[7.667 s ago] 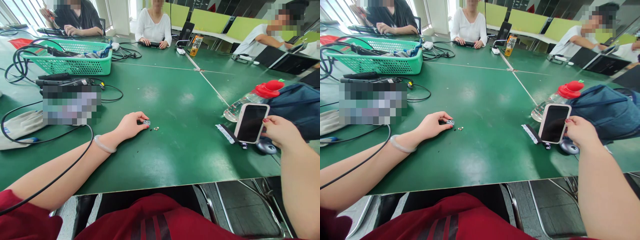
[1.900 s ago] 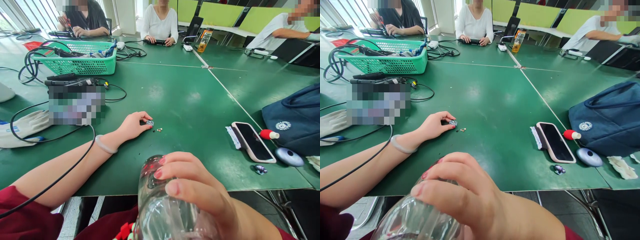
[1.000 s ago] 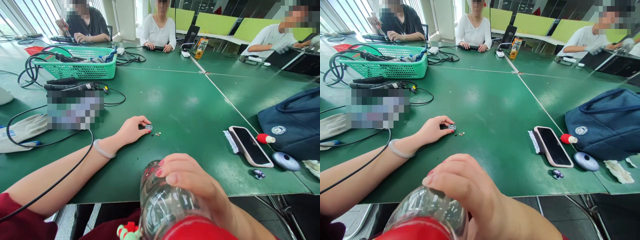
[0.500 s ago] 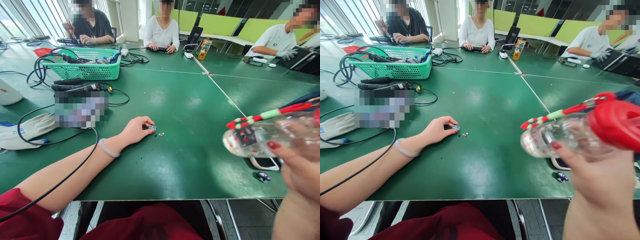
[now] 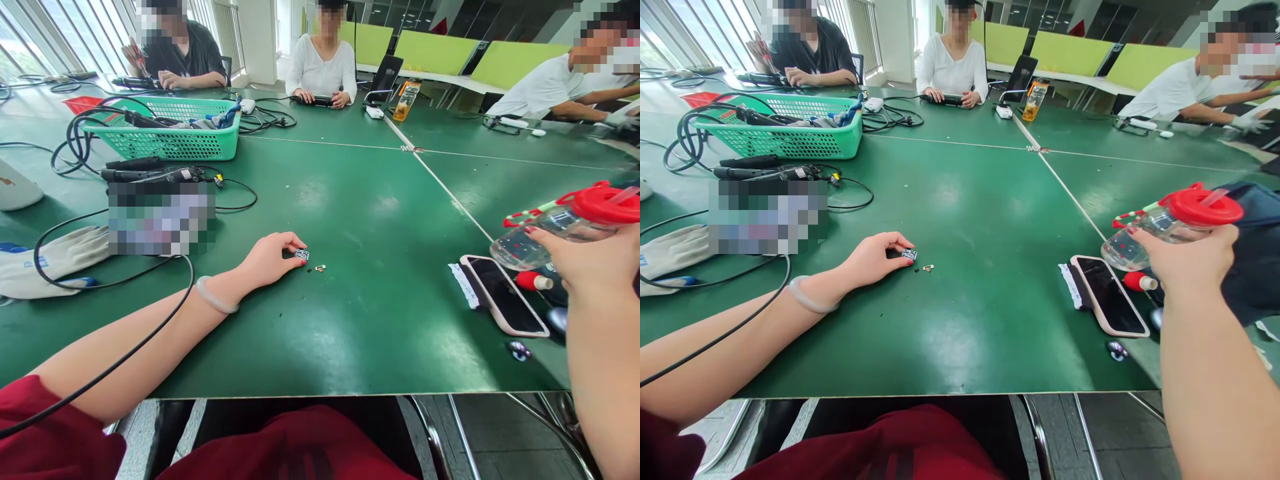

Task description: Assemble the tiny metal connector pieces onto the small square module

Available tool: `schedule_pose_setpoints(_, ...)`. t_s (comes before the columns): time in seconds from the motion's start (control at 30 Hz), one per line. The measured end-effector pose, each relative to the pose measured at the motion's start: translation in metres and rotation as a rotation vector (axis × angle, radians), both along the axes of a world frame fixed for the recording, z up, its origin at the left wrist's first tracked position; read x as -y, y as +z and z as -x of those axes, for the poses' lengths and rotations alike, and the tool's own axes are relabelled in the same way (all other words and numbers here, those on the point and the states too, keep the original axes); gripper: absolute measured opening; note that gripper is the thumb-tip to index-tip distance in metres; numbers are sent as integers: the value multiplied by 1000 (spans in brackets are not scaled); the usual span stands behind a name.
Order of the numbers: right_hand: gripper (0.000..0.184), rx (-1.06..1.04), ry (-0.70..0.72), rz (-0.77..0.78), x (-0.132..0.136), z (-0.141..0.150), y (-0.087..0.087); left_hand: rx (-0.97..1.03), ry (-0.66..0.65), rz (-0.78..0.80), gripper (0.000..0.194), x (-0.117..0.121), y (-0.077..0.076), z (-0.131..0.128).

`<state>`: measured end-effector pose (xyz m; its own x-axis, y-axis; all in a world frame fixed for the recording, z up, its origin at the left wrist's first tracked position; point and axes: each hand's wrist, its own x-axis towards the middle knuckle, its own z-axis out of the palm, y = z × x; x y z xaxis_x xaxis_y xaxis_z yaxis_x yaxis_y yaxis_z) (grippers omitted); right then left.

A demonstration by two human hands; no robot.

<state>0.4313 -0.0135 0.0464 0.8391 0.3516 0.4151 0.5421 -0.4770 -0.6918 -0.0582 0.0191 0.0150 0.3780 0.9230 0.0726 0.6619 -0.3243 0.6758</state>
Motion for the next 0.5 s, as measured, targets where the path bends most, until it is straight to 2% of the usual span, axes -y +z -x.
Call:
schedule_pose_setpoints(0.13, 76, -28, -57, 58, 2, 7, 5, 1, 1, 6, 24, 0, 1, -1)
schedule_pose_setpoints(0.33, 75, -71, -36, 139, 3, 17, 11, 2, -2, 2, 23, 1, 1, 0)
schedule_pose_setpoints(0.5, 76, -64, -31, 124, 4, 11, 8, -5, -1, 2, 24, 0, 1, 0)
